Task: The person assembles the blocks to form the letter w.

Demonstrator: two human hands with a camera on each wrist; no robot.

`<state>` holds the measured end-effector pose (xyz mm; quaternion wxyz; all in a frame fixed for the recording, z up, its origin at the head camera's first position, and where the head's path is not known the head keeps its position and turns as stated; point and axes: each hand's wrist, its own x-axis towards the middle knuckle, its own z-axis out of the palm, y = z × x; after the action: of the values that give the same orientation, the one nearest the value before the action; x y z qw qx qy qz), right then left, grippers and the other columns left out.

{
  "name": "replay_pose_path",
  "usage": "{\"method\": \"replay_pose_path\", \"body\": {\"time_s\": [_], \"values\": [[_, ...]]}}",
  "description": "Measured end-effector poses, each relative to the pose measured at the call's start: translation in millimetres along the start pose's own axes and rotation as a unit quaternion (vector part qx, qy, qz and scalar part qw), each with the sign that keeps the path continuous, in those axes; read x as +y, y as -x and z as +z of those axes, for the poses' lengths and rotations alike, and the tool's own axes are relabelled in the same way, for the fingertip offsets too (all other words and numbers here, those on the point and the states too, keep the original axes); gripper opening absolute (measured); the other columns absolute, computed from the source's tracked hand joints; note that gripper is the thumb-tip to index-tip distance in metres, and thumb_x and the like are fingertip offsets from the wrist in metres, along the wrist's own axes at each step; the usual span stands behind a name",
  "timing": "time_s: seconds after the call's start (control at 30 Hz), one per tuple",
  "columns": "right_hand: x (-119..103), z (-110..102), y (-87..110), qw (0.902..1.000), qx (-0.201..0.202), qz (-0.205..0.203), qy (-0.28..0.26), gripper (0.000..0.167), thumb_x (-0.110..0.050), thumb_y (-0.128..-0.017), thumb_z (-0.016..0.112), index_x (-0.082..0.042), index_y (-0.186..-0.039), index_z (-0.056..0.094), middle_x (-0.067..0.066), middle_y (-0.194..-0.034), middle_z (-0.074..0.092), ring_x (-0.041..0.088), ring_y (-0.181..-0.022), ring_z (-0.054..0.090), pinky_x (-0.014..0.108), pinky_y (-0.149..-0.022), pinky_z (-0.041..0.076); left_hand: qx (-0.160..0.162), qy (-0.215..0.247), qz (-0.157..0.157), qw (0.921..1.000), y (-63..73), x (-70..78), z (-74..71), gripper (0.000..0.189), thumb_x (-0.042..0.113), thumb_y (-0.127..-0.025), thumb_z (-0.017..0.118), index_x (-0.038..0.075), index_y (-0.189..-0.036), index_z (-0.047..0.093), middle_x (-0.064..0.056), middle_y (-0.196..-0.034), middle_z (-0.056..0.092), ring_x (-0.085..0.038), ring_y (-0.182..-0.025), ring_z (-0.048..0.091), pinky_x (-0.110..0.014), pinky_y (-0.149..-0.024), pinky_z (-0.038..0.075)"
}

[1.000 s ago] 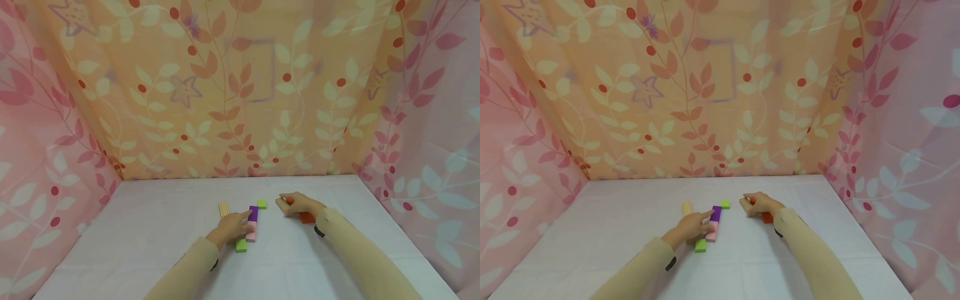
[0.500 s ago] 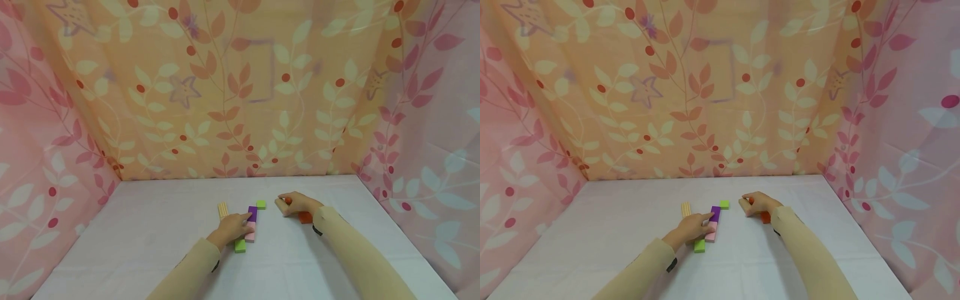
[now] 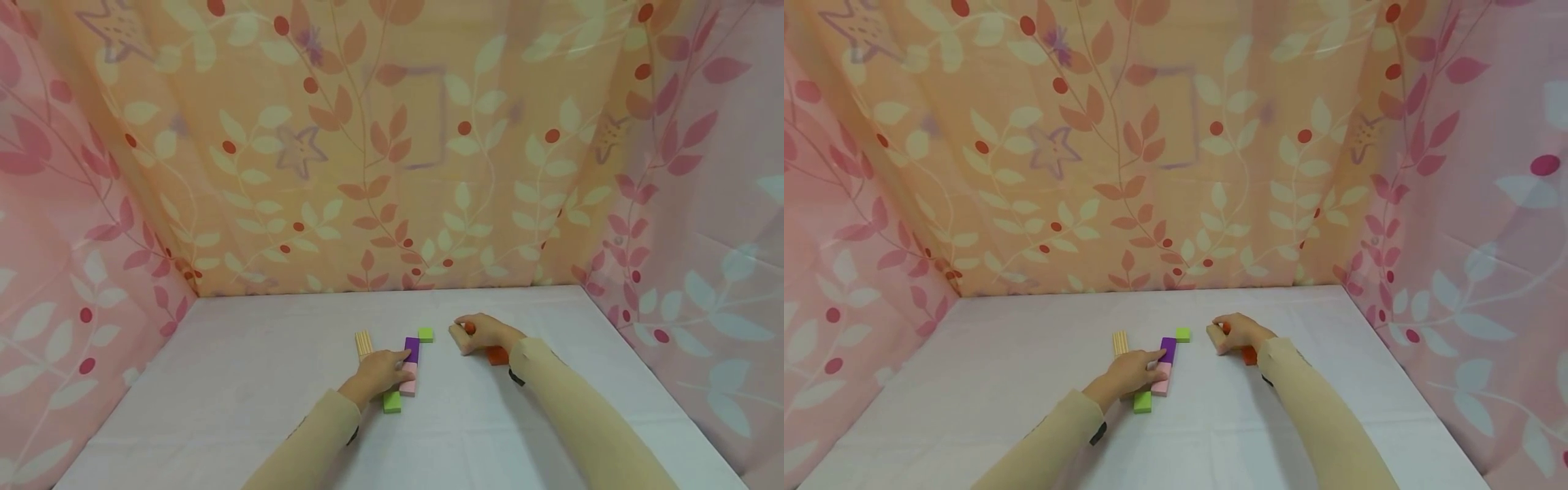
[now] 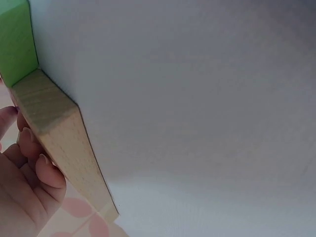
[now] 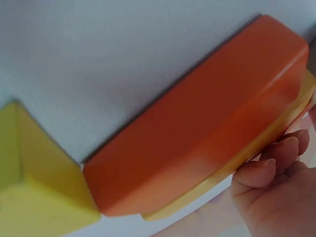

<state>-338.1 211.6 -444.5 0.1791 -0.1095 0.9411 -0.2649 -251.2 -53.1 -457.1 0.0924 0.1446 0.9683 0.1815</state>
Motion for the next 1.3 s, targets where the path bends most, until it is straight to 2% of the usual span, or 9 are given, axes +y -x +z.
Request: {"method": "replay_pose_path", "body": {"time_s": [0.23, 0.43, 0.63, 0.87, 1.07, 1.3], "values": [[-3.4, 2.1, 2.8, 0.9989, 0.011, -0.037, 0.024, 0.074, -0.025, -0.074, 0.086, -0.01, -0.138, 0.053, 0.023, -0.138, 0.049, 0.038, -0.124, 0.045, 0.06, -0.104, 0.031, 0.009, -0.019, 0.019, 0.9996, -0.8, -1.5, 0.0, 0.058, 0.044, -0.091, 0.065, 0.014, -0.139, 0.055, -0.013, -0.131, 0.06, -0.031, -0.124, 0.053, -0.044, -0.102, 0.04], [-15.9, 5.4, 9.5, 0.9953, 0.031, -0.075, 0.052, 0.072, -0.024, -0.071, 0.088, -0.008, -0.134, 0.057, 0.02, -0.115, 0.058, 0.032, -0.102, 0.052, 0.055, -0.094, 0.041, 0.01, -0.013, 0.023, 0.9996, 0.1, -1.3, 0.2, 0.057, 0.043, -0.091, 0.065, 0.013, -0.138, 0.056, -0.014, -0.13, 0.06, -0.032, -0.124, 0.053, -0.044, -0.103, 0.04], [-24.5, 13.3, 14.6, 0.9943, 0.044, -0.073, 0.063, 0.071, -0.027, -0.068, 0.09, -0.012, -0.13, 0.06, 0.011, -0.095, 0.054, 0.024, -0.085, 0.049, 0.04, -0.075, 0.043, 0.004, -0.006, 0.021, 0.9998, 0.1, -1.7, 0.2, 0.057, 0.042, -0.091, 0.064, 0.013, -0.139, 0.055, -0.014, -0.132, 0.059, -0.032, -0.125, 0.052, -0.045, -0.103, 0.039], [-29.8, 22.6, 16.4, 0.9927, 0.047, -0.078, 0.079, 0.074, -0.031, -0.064, 0.092, -0.012, -0.129, 0.062, 0.009, -0.096, 0.053, 0.023, -0.085, 0.046, 0.038, -0.078, 0.042, -0.006, -0.003, 0.012, 0.9999, -1.2, -2.2, -1.8, 0.058, 0.043, -0.092, 0.063, 0.015, -0.142, 0.052, -0.014, -0.134, 0.058, -0.031, -0.126, 0.051, -0.045, -0.104, 0.039], [-34.3, 29.1, 17.4, 0.9935, 0.044, -0.063, 0.084, 0.073, -0.032, -0.066, 0.091, -0.012, -0.13, 0.061, 0.01, -0.102, 0.053, 0.024, -0.09, 0.047, 0.042, -0.087, 0.044, -0.013, 0.0, 0.0, 0.9999, -2.3, -1.1, -3.1, 0.058, 0.044, -0.092, 0.063, 0.017, -0.143, 0.051, -0.013, -0.135, 0.057, -0.03, -0.127, 0.05, -0.045, -0.104, 0.039], [-34.9, 35.7, 15.2, 0.9926, 0.046, -0.056, 0.097, 0.072, -0.035, -0.068, 0.089, -0.011, -0.13, 0.06, 0.011, -0.105, 0.054, 0.024, -0.092, 0.047, 0.042, -0.087, 0.044, -0.014, -0.008, -0.001, 0.9999, -2.4, -0.8, -1.6, 0.058, 0.044, -0.092, 0.063, 0.019, -0.143, 0.051, -0.012, -0.134, 0.058, -0.03, -0.126, 0.051, -0.044, -0.103, 0.04]]}}
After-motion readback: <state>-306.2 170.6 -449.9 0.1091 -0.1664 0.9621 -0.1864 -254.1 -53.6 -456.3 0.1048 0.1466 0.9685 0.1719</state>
